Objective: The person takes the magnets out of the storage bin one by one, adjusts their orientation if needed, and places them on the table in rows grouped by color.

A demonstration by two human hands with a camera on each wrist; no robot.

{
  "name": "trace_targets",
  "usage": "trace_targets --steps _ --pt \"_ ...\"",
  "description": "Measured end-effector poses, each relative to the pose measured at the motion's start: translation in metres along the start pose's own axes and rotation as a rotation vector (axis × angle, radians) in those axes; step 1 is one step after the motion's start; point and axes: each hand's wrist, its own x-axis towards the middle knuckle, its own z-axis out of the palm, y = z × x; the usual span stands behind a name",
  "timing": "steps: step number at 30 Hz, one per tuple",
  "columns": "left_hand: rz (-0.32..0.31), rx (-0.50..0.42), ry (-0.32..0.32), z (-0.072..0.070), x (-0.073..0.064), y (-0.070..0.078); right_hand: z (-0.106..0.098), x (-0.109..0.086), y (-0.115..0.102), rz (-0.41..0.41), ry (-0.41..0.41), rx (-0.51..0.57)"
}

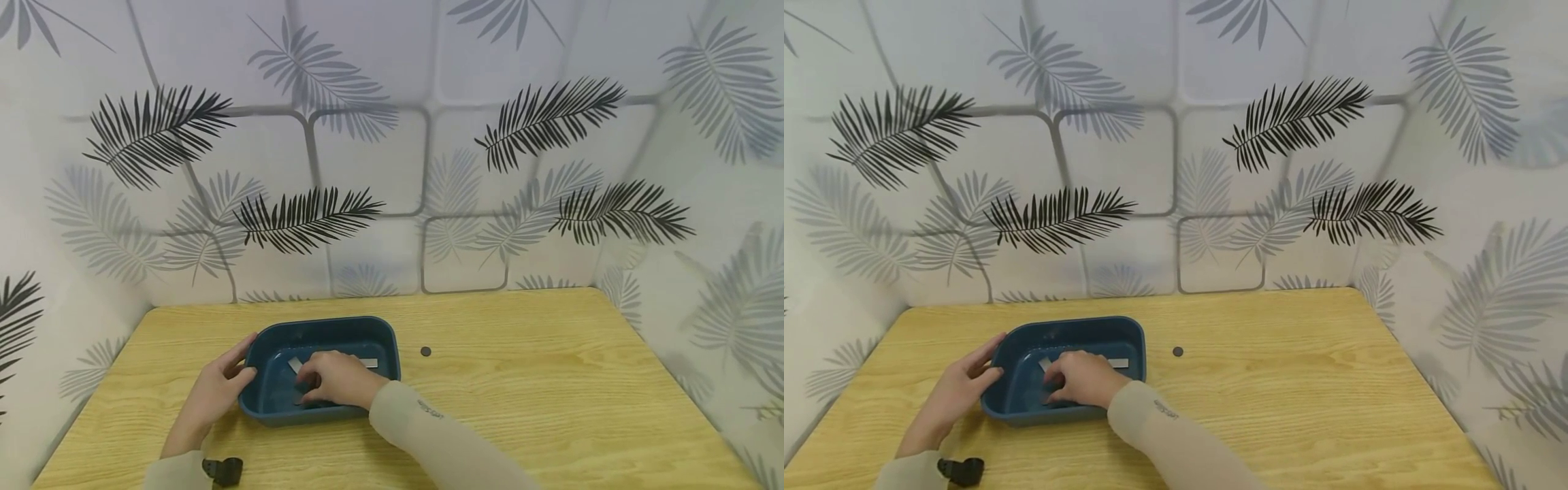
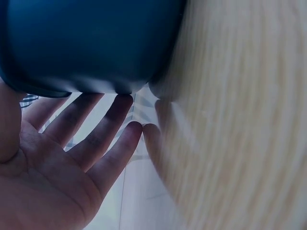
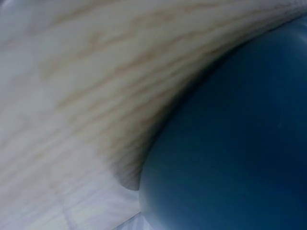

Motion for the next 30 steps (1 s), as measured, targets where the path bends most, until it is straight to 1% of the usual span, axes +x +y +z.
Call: trace_targets --steps 7,11,14,16,23,30 --pt "0.006 0.004 0.008 -0.0006 0.0002 -0.0001 0.0059 0.0043 -0.0011 -0.035 -0.048 -0.057" --pt "0.014 0.004 0.016 -0.0002 0.0006 -0.0009 0.0067 0.0045 -0.0028 0.008 -0.047 -0.066" --pt "0.019 0.005 0.018 0.0003 0.0006 -0.0017 0.0066 0.0029 -0.0028 0.046 -0.032 -0.068" --pt "0.019 0.004 0.017 0.0006 0.0006 -0.0022 0.0061 0.0017 -0.0022 0.054 -0.013 -0.068" --pt "0.003 -0.019 0.006 0.0017 -0.0001 -0.003 0.0014 -0.0016 -0.0021 0.02 0.071 -0.1" --pt "0.004 -0.017 0.004 0.0017 0.0001 -0.0015 -0.003 -0.004 -0.0025 0.015 0.082 -0.075"
